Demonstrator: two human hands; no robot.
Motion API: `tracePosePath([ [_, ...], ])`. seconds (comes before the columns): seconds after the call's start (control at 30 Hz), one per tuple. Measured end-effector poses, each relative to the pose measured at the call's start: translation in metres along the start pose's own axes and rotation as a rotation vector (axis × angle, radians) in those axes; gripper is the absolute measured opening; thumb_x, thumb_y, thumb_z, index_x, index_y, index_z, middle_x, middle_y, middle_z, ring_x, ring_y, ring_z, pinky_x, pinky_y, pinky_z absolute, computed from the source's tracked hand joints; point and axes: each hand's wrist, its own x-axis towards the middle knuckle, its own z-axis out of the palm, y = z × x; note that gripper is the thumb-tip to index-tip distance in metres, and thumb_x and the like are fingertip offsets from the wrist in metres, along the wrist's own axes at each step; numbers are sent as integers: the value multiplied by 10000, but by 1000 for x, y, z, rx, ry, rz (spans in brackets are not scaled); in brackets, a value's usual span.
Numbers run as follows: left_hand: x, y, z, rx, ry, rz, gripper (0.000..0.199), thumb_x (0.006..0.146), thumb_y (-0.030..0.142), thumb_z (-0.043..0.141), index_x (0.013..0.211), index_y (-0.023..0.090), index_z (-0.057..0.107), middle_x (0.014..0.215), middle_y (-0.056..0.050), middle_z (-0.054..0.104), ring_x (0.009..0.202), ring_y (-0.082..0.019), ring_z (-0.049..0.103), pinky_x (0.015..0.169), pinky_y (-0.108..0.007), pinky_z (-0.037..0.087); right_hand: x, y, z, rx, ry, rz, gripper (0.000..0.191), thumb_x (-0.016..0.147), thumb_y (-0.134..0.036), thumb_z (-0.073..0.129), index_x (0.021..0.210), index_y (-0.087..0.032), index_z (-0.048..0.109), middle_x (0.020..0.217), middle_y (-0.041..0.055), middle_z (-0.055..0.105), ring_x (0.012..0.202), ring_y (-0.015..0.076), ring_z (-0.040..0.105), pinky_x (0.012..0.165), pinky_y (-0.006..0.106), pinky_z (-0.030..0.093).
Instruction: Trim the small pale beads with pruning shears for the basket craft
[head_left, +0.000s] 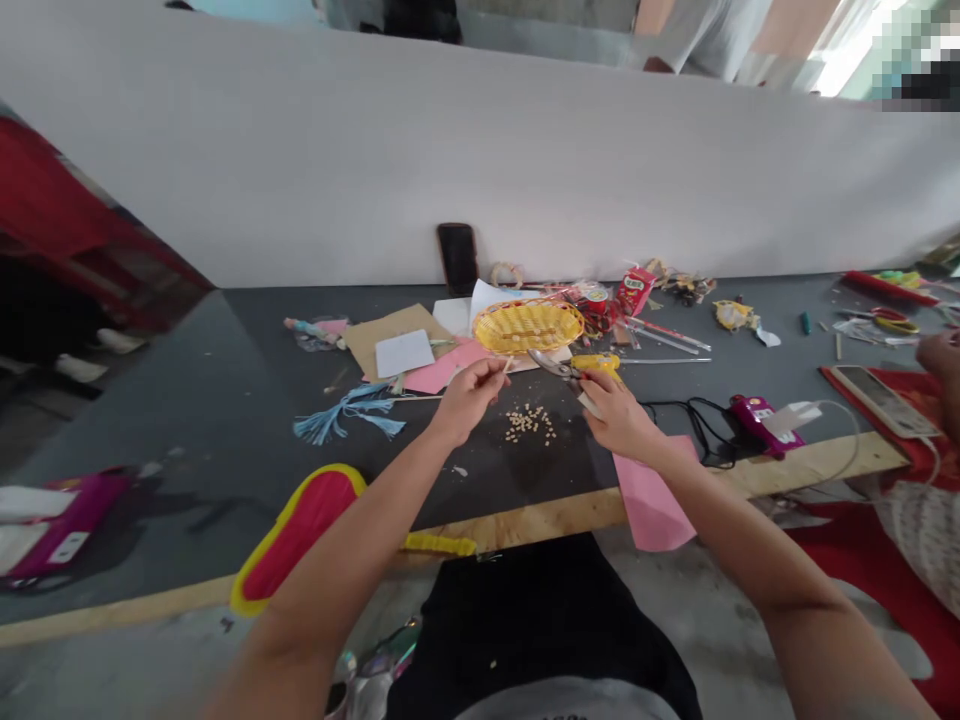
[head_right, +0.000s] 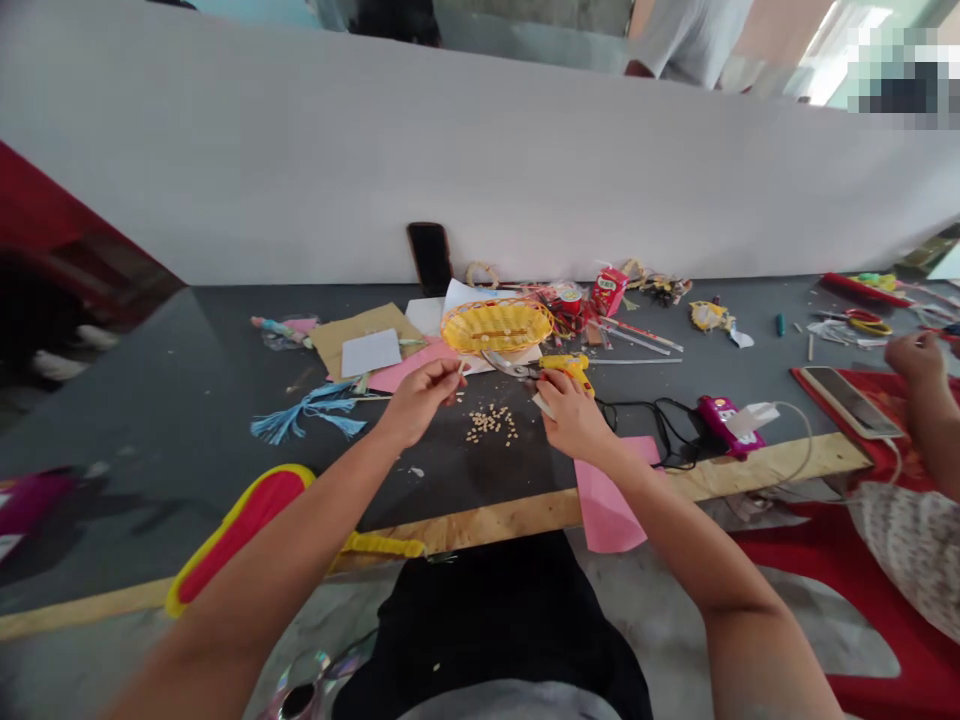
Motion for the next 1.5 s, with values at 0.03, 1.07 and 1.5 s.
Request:
tracePosePath([
  [0.03, -4, -1, -3, -106, 8, -13, 400, 794, 512, 712, 984, 162, 676, 798, -16, 660, 549, -89, 477, 542, -228, 393, 3, -6, 4, -41, -4, -5, 489, 847, -130, 509, 1331, -134, 578, 1499, 211, 495, 1333, 351, 508, 1067, 555, 461],
  [1.07, -22, -26, -18, -110, -28, -41, 355, 887, 527, 699, 800, 184, 664, 753, -24, 667, 625, -118, 546, 604, -244, 435, 23, -27, 39, -91, -56, -160, 479, 831, -131, 529, 1300, -194, 604, 1542, 152, 477, 1282, 316, 493, 1035, 475, 410],
  [1.5, -28, -23, -19, -83, -14, -48, 366, 880, 537, 702, 795, 181, 686, 750, -32, 678, 626, -121, 545, 608, -246, 435, 22, -29, 34, -73, -93, -149, 461, 852, -145, 514, 1301, -194, 606, 1567, 141, 446, 1299, 322, 470, 1045, 472, 405],
])
